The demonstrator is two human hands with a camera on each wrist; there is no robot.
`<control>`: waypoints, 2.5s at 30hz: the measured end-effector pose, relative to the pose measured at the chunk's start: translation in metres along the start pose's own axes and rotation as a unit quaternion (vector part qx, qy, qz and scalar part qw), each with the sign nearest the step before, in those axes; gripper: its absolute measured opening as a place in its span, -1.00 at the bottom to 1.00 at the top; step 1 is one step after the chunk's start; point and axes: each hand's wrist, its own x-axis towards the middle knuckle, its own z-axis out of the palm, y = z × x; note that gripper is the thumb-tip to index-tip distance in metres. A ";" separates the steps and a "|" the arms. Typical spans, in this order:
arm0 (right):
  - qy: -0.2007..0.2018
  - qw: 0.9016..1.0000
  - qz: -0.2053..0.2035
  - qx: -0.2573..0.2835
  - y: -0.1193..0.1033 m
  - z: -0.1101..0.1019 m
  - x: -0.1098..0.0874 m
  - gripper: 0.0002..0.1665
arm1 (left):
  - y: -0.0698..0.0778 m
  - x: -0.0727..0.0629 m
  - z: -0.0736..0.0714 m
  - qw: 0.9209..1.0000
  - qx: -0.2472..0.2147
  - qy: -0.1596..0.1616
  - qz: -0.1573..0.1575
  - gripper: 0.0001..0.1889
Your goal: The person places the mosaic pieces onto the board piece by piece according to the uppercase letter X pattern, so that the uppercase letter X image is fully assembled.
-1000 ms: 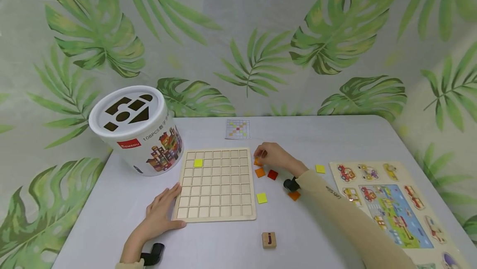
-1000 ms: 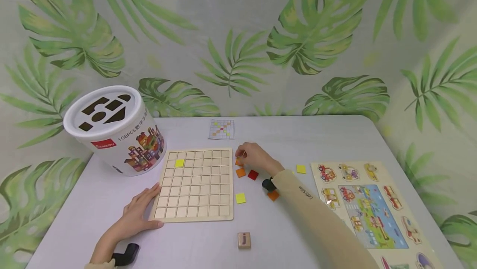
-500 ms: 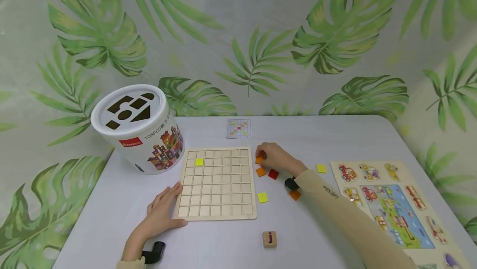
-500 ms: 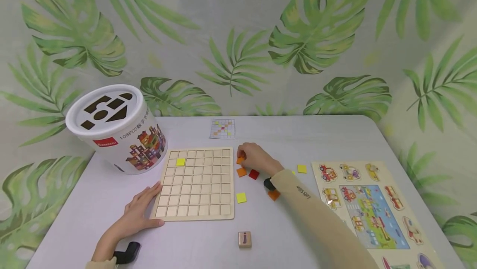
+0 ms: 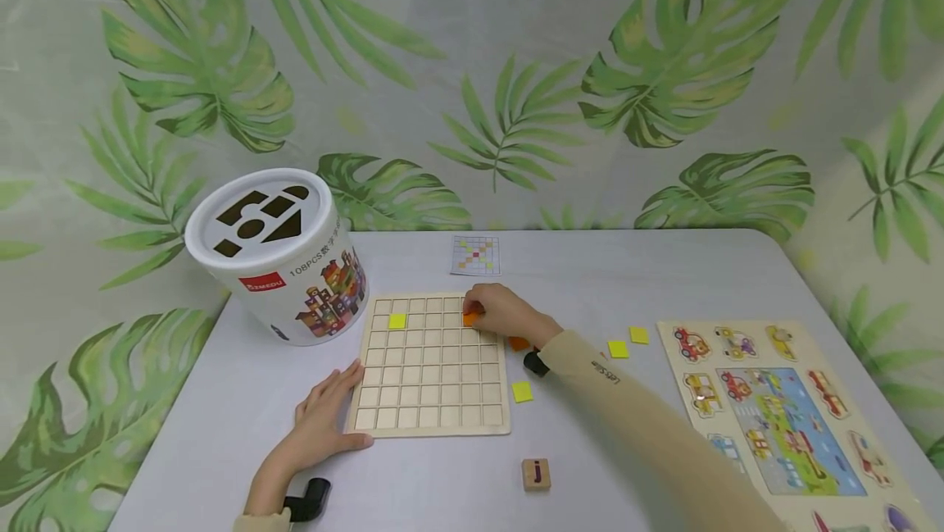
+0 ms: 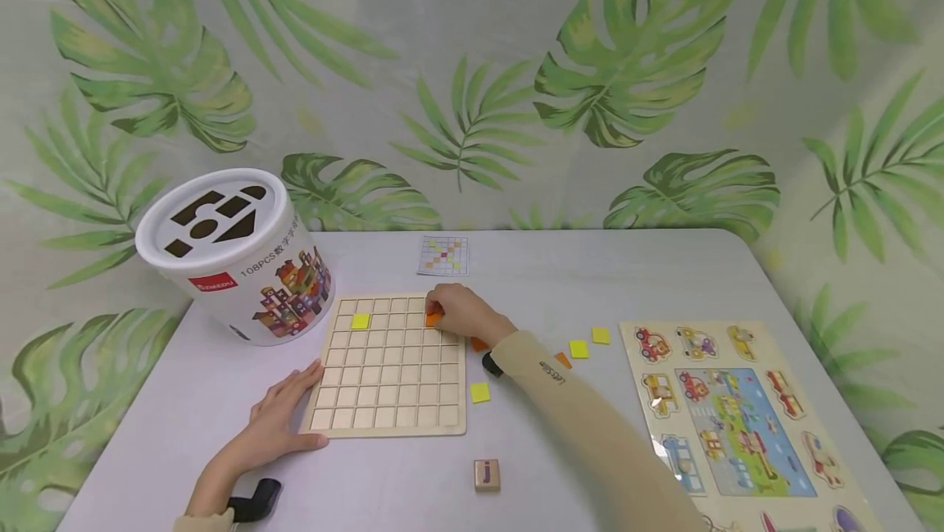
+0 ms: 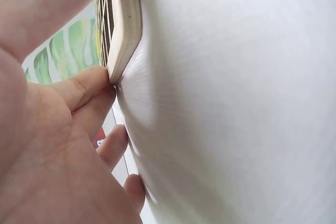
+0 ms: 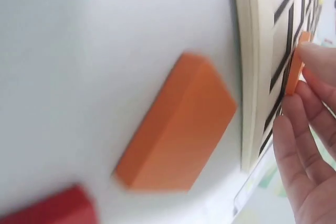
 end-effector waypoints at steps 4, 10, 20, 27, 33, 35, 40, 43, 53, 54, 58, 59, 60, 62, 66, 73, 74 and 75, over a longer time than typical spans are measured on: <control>0.002 1.000 0.005 -0.027 -0.004 0.004 0.003 -0.84 | 0.000 0.000 0.000 1.000 0.003 0.001 0.000 0.11; 0.003 1.000 0.015 -0.012 -0.001 0.001 -0.002 -0.83 | 0.000 0.000 0.001 1.000 -0.002 -0.003 0.005 0.11; 0.038 0.993 0.044 0.104 0.023 -0.028 -0.049 -0.81 | -0.003 0.000 0.001 1.000 0.006 -0.003 -0.002 0.12; 0.048 0.991 0.055 0.110 0.042 -0.038 -0.091 -0.80 | -0.006 0.000 0.002 1.000 0.002 -0.005 -0.003 0.13; 0.052 0.992 0.063 0.099 0.055 -0.039 -0.125 -0.81 | -0.004 0.000 0.001 1.000 0.004 -0.006 -0.004 0.13; 0.051 0.992 0.061 0.095 0.057 -0.037 -0.133 -0.81 | -0.003 -0.001 0.001 1.000 0.003 -0.006 -0.005 0.13; 0.046 0.993 0.043 0.101 0.054 -0.029 -0.145 -0.79 | -0.002 -0.001 0.000 1.000 -0.002 -0.006 -0.002 0.13; 0.036 0.993 0.031 0.107 0.044 -0.020 -0.146 -0.77 | -0.002 0.000 0.000 1.000 -0.002 -0.006 -0.001 0.13; -0.036 0.998 -0.009 0.052 0.004 0.008 -0.135 -0.77 | -0.003 0.001 0.002 1.000 -0.001 -0.006 0.003 0.12; -0.038 0.998 -0.011 0.041 0.002 0.010 -0.134 -0.78 | -0.003 0.001 0.002 1.000 0.000 -0.006 0.002 0.12; -0.036 0.999 -0.016 0.023 -0.002 0.013 -0.130 -0.79 | -0.003 0.002 0.002 1.000 0.002 -0.006 0.000 0.12; -0.035 0.999 -0.015 0.025 -0.001 0.012 -0.129 -0.79 | -0.003 0.001 0.002 1.000 0.002 -0.006 0.000 0.12; -0.033 0.999 -0.014 0.029 -0.001 0.012 -0.128 -0.78 | -0.003 0.001 0.003 1.000 0.001 -0.006 0.000 0.12; -0.023 0.999 -0.013 0.039 -0.001 0.009 -0.123 -0.77 | -0.003 0.001 0.003 1.000 0.002 -0.006 0.000 0.12; 0.005 0.998 -0.019 0.056 -0.003 0.004 -0.106 -0.75 | -0.003 0.000 0.002 1.000 0.002 -0.005 0.000 0.12; 0.025 0.996 -0.033 0.079 -0.011 0.004 -0.062 -0.78 | -0.003 0.000 0.003 1.000 -0.001 -0.003 -0.003 0.13; 0.025 0.996 -0.036 0.081 -0.013 0.005 -0.055 -0.78 | -0.003 0.001 0.003 1.000 -0.002 -0.002 -0.004 0.13; 0.025 0.995 -0.042 0.083 -0.014 0.007 -0.048 -0.78 | -0.003 0.001 0.003 1.000 -0.002 -0.002 -0.004 0.13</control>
